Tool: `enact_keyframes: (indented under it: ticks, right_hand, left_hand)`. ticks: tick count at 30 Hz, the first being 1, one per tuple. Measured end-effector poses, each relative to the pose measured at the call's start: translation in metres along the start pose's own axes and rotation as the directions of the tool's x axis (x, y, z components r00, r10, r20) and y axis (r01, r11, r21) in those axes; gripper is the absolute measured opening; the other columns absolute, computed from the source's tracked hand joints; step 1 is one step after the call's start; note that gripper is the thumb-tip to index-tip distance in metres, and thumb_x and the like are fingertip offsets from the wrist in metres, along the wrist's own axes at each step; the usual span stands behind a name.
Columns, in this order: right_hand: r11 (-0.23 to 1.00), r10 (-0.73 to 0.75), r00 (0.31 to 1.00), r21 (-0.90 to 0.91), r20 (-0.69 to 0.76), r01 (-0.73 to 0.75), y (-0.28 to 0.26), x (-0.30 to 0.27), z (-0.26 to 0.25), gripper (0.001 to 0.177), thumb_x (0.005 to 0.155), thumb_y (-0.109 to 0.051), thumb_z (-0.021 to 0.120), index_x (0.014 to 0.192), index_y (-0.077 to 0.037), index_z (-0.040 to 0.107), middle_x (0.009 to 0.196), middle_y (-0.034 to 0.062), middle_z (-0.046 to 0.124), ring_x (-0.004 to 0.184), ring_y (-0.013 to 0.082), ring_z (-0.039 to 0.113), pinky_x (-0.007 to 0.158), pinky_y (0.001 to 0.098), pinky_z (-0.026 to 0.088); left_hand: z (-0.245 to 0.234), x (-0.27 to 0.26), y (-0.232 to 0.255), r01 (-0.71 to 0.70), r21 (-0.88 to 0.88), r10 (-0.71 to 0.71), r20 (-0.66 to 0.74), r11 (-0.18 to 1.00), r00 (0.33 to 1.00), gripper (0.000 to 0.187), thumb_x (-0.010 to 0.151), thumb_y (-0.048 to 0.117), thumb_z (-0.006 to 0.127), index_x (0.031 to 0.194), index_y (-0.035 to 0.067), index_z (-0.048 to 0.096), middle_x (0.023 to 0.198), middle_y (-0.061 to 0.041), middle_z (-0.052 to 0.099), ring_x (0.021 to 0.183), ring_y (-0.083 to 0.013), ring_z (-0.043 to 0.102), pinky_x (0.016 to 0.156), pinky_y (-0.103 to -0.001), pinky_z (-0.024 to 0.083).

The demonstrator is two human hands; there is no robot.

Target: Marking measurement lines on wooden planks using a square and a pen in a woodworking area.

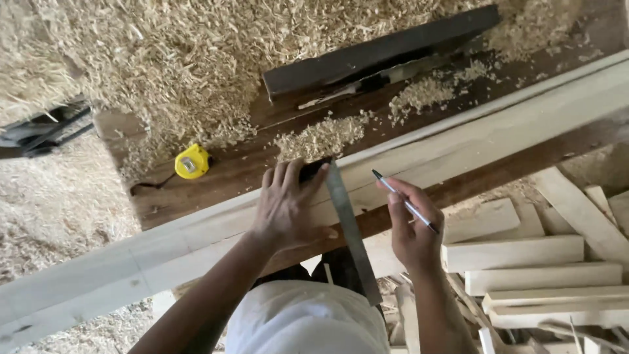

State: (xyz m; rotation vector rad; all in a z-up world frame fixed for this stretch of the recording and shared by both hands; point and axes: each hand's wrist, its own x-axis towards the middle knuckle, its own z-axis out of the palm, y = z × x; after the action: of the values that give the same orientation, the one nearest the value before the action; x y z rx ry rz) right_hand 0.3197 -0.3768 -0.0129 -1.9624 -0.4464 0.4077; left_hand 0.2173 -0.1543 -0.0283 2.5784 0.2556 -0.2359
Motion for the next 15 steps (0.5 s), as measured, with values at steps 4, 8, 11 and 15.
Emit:
enact_keyframes:
  ticks: [4,8,11,15]
  right_hand:
    - [0.996,0.064,0.997,0.058,0.047,-0.067,0.008,0.014,0.001,0.027,0.107,-0.014,0.055,0.128,-0.001,0.066,0.116,0.0103,0.078,0.074,0.0058,0.058,0.066,0.0206,0.049]
    - [0.997,0.007,0.997,0.075,0.080,-0.013,0.015,0.017,0.009,0.027,0.107,-0.015,0.057,0.127,-0.002,0.066,0.116,0.0099,0.078,0.076,0.0047,0.063,0.066,0.0191,0.053]
    - [0.991,0.092,0.987,0.081,0.134,-0.104,0.009,0.018,0.012,0.027,0.104,-0.018,0.058,0.124,-0.004,0.068,0.116,0.0098,0.079,0.071,0.0083,0.068,0.060,0.0221,0.054]
    - [0.996,-0.040,0.990,0.079,0.133,0.029,0.004,0.020,0.010,0.025,0.108,-0.016,0.058,0.127,-0.002,0.066,0.117,0.0128,0.078,0.103,0.0171,0.076,0.085,0.0284,0.060]
  left_hand:
    - [0.006,0.015,0.010,0.067,0.121,-0.087,0.167,0.990,0.982,0.127,0.049,0.073,0.087,0.158,0.025,0.041,0.144,-0.029,0.039,0.131,-0.0482,0.038,0.105,-0.059,0.035]
    - [0.009,0.010,0.007,0.024,0.143,-0.032,0.053,0.989,0.998,0.120,0.050,0.072,0.087,0.150,0.019,0.047,0.136,-0.025,0.044,0.125,-0.0424,0.044,0.101,-0.056,0.039]
    - [0.009,0.005,0.006,0.020,0.088,-0.015,-0.057,0.996,0.998,0.116,0.050,0.073,0.086,0.146,0.017,0.052,0.131,-0.021,0.048,0.120,-0.0397,0.048,0.101,-0.057,0.040]
    - [0.008,0.007,0.007,0.007,0.119,-0.001,-0.056,0.993,0.998,0.116,0.050,0.074,0.087,0.146,0.016,0.054,0.130,-0.023,0.047,0.117,-0.0402,0.049,0.098,-0.055,0.041]
